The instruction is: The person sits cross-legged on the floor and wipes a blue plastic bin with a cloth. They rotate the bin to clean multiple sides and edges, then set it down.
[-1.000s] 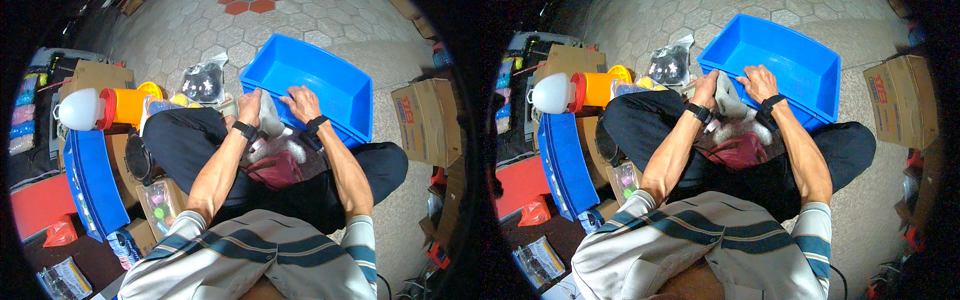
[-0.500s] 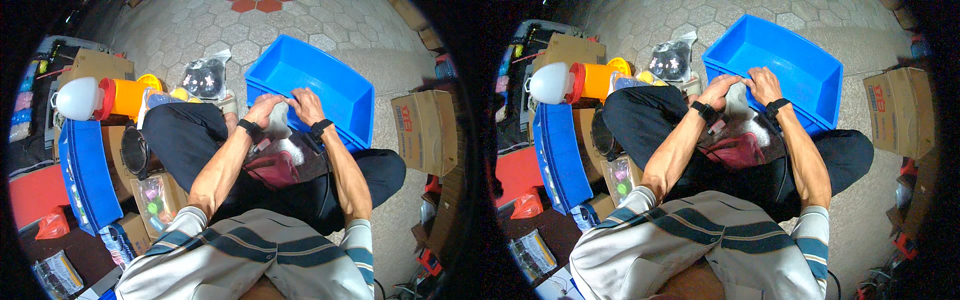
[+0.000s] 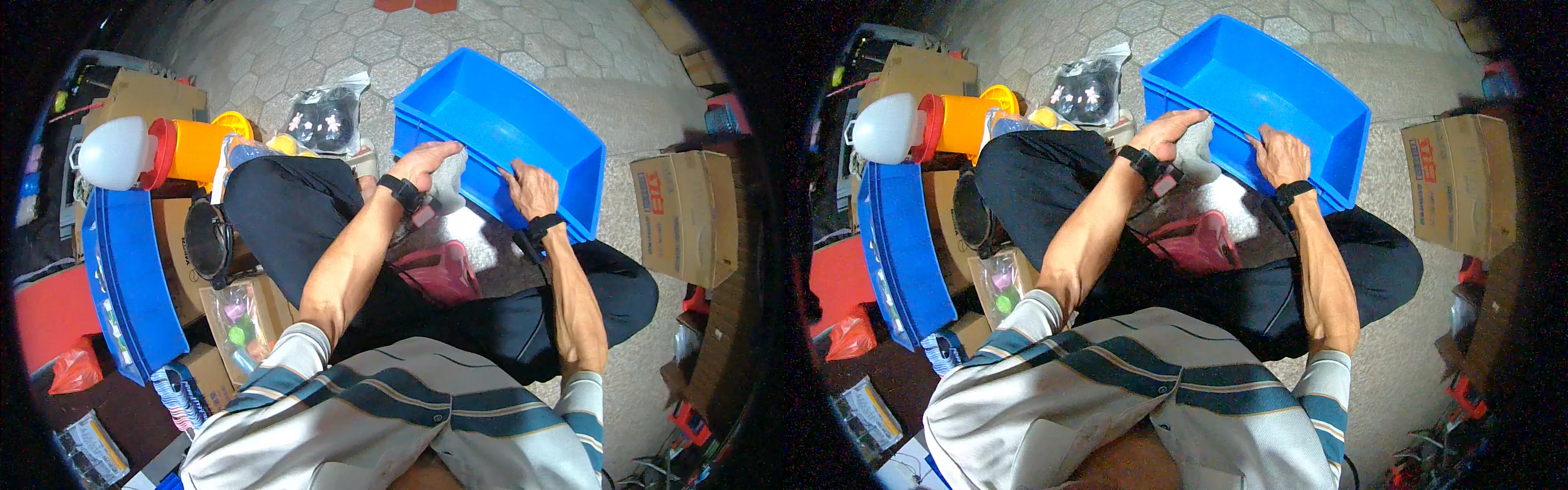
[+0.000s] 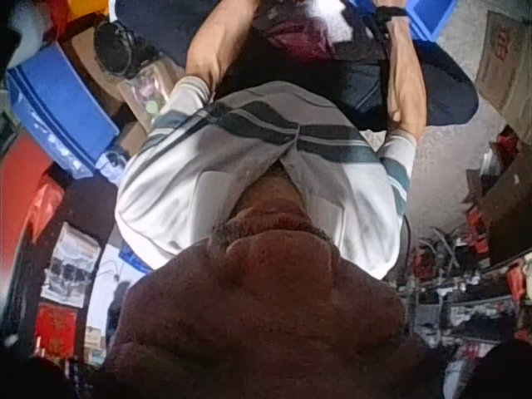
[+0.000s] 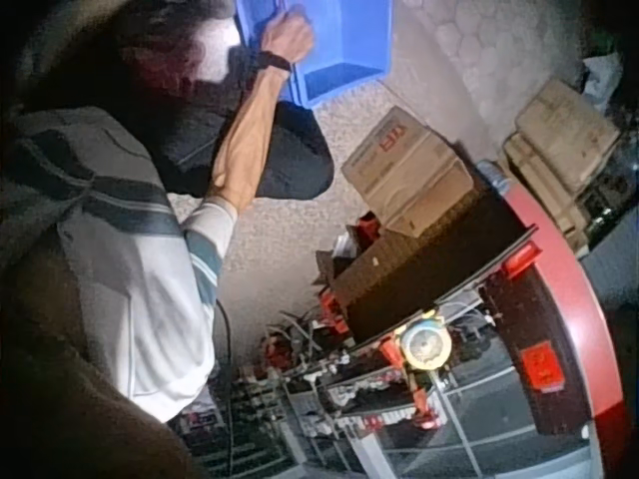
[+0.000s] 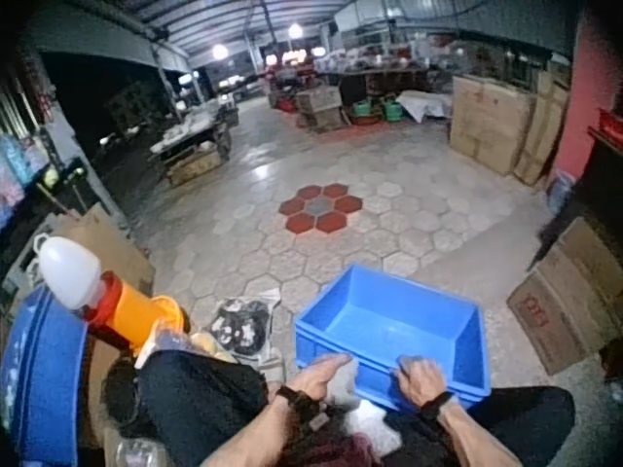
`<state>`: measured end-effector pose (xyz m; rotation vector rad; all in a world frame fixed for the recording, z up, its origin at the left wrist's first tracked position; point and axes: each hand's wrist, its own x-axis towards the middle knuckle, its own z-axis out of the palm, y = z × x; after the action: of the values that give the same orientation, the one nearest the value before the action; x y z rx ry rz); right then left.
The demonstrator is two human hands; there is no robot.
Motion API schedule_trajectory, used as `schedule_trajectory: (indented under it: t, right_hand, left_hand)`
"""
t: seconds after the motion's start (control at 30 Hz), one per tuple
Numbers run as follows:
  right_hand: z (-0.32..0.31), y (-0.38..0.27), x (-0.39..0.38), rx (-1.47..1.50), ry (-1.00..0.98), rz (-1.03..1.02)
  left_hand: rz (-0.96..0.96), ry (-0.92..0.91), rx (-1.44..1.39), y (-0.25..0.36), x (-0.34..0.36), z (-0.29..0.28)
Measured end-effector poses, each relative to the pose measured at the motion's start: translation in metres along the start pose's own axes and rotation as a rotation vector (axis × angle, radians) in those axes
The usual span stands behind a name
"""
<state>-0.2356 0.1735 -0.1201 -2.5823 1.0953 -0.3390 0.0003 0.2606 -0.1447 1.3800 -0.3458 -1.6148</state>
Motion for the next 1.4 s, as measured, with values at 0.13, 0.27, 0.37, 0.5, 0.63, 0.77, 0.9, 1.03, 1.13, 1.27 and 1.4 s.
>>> schedule_trajectory:
  t: [0.13, 0.27, 0.37, 0.5, 0.63, 0.77, 0.9, 1.03, 1.13, 1.27, 1.4]
  right_hand:
    - [-0.002, 0.0, -0.003, -0.002, -0.056, 0.052]
    - [-0.004, 0.001, -0.001, 0.019, -0.102, 0.107]
    - [-0.003, 0.003, 0.002, -0.011, -0.055, 0.051]
    - [0.0, 0.0, 0.004, 0.033, -0.043, 0.077]
    - [-0.002, -0.002, 0.005, 0.035, -0.09, 0.106]
    - [0.002, -0.004, 0.004, 0.033, -0.03, 0.066]
    - [0.007, -0.005, 0.0, 0.029, -0.028, 0.066]
    - [0.004, -0.009, -0.001, -0.006, -0.11, 0.097]
    - [0.002, -0.012, -0.002, -0.018, -0.091, 0.076]
    - [0.004, -0.009, -0.002, 0.034, -0.06, 0.078]
    - [0.008, -0.005, -0.003, 0.053, -0.043, 0.054]
  left_hand:
    - [0.215, -0.159, 0.58, 0.012, 0.003, -0.017]
    - [-0.185, -0.096, 0.215, 0.007, -0.006, -0.018]
    - [0.023, 0.014, 0.295, -0.011, -0.023, -0.016]
    - [0.107, -0.033, 0.017, -0.026, -0.037, -0.015]
    - [0.128, -0.025, -0.044, -0.024, -0.036, -0.013]
    - [0.232, 0.107, 0.026, -0.02, -0.023, -0.005]
    - [0.208, 0.11, 0.023, -0.017, -0.011, -0.003]
    - [0.085, 0.108, 0.036, -0.005, -0.005, -0.008]
    - [0.004, 0.1, 0.123, 0.006, -0.008, -0.007]
    - [0.136, 0.162, 0.105, -0.001, -0.022, 0.003]
    - [0.181, 0.18, 0.095, -0.013, -0.029, 0.002]
